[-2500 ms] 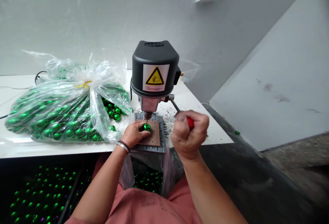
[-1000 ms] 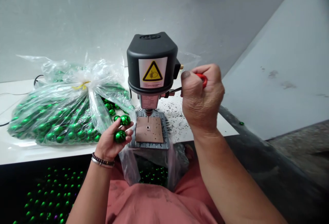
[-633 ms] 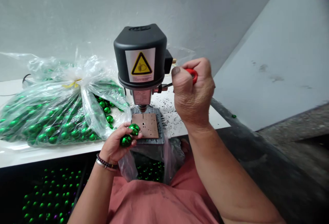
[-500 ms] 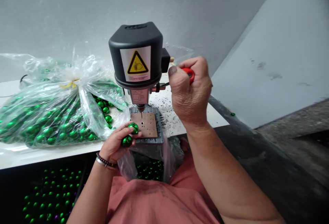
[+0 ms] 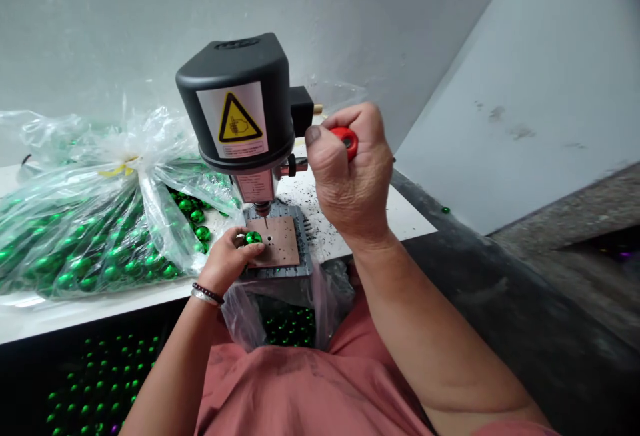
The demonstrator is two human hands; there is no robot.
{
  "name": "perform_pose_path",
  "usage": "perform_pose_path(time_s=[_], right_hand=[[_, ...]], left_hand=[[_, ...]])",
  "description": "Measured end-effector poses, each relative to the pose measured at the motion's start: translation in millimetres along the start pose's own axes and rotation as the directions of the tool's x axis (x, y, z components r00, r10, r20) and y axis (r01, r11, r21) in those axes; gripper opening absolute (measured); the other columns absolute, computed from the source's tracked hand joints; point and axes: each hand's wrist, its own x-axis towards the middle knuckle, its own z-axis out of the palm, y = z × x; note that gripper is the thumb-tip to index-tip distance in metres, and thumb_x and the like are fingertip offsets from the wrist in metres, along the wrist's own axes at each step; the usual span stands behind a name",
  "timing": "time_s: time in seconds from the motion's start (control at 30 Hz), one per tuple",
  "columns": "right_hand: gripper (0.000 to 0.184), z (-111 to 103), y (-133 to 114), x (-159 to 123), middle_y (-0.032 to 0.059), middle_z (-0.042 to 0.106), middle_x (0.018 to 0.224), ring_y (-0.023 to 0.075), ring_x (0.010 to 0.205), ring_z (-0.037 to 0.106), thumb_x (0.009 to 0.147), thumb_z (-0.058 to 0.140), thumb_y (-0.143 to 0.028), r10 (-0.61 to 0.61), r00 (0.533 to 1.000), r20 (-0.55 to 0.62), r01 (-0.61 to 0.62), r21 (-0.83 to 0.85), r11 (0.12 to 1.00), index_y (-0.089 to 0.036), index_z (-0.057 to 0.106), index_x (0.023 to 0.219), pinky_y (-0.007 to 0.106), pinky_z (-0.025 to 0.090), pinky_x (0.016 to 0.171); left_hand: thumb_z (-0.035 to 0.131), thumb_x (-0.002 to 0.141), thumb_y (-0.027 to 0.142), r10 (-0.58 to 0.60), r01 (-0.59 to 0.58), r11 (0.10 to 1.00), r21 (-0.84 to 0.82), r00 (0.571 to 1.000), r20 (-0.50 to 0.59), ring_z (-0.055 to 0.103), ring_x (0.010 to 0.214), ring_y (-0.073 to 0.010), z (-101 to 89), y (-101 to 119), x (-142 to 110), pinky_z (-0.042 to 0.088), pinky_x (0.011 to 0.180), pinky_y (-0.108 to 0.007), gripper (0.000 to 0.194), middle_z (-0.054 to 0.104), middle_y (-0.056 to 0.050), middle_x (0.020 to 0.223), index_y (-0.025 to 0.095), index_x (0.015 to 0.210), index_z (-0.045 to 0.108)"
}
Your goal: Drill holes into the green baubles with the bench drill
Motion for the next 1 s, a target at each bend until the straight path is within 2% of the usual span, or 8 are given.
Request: perform_pose_path(time_s=[0.13, 0.23, 0.3, 0.53, 0.8, 1.0], right_hand=[[0.020, 0.3, 2.1, -0.5, -0.0070, 0.036, 0.060, 0.0002, 0.050, 0.035, 0.082, 0.047, -0.037, -0.029, 1.000, 0.003, 0.029, 0.049, 0.998, -0.019, 0.044, 0.073, 0.014, 0.034, 0.049], [0.019, 0.2, 3.3, -1.1, -0.0073, 0.035, 0.059, -0.0001, 0.049, 0.034, 0.082, 0.047, -0.036, -0.044, 0.999, 0.006, 0.043, 0.106, 0.993, -0.019, 0.044, 0.073, 0.013, 0.034, 0.048], [0.019, -0.3, 3.5, -1.6, -0.0075, 0.035, 0.059, -0.0002, 0.049, 0.034, 0.082, 0.048, -0.035, -0.031, 0.999, 0.016, 0.029, 0.106, 0.994, -0.019, 0.044, 0.074, 0.013, 0.034, 0.049], [0.023, -2.2, 3.2, -3.8, -0.0071, 0.038, 0.062, -0.0001, 0.050, 0.038, 0.083, 0.042, -0.042, -0.024, 0.999, 0.046, 0.022, 0.046, 0.999, -0.019, 0.045, 0.077, 0.014, 0.038, 0.053], [0.024, -4.1, 0.3, -5.2, -0.0062, 0.038, 0.063, 0.0012, 0.052, 0.037, 0.084, 0.040, -0.042, -0.003, 0.998, 0.065, 0.005, -0.029, 1.000, -0.019, 0.044, 0.077, 0.017, 0.037, 0.054], [0.025, -1.4, -2.1, 13.7, -0.0061, 0.035, 0.060, 0.0028, 0.053, 0.035, 0.083, 0.042, -0.042, 0.067, 0.993, 0.099, -0.065, -0.024, 0.998, -0.019, 0.040, 0.072, 0.018, 0.034, 0.055]], left_hand=[[0.072, 0.056, 0.032, 0.089, -0.077, 0.961, 0.265, 0.995, -0.034, 0.063, 0.069, -0.0169, 3.3, -4.3, 8.0, 0.048, 0.062, -0.028, 0.044, 0.067, -0.003, 0.085, 0.018, 0.093, 0.055], [0.071, 0.059, 0.032, 0.170, -0.131, 0.885, 0.447, 0.984, -0.048, 0.062, 0.091, -0.0211, 5.5, -5.1, 10.7, 0.046, 0.078, -0.032, 0.042, 0.068, -0.006, 0.096, 0.018, 0.096, 0.057], [0.070, 0.061, 0.033, 0.188, -0.141, 0.852, 0.505, 0.981, -0.045, 0.061, 0.095, -0.0213, 6.9, -4.1, 11.6, 0.045, 0.082, -0.032, 0.042, 0.068, -0.007, 0.100, 0.019, 0.098, 0.057], [0.069, 0.061, 0.035, 0.148, -0.098, 0.858, 0.504, 0.987, -0.060, 0.062, 0.090, -0.0201, 11.9, 2.6, 14.8, 0.045, 0.077, -0.030, 0.040, 0.068, -0.006, 0.098, 0.019, 0.096, 0.059], [0.070, 0.061, 0.036, 0.180, -0.126, 0.825, 0.551, 0.983, -0.044, 0.062, 0.088, -0.0187, 15.5, 4.8, 16.3, 0.044, 0.072, -0.027, 0.038, 0.068, -0.003, 0.096, 0.020, 0.094, 0.059], [0.069, 0.062, 0.038, 0.193, -0.130, 0.758, 0.639, 0.981, -0.029, 0.062, 0.081, -0.0189, 16.8, 3.7, 17.1, 0.044, 0.069, -0.027, 0.043, 0.068, -0.003, 0.095, 0.021, 0.100, 0.059]])
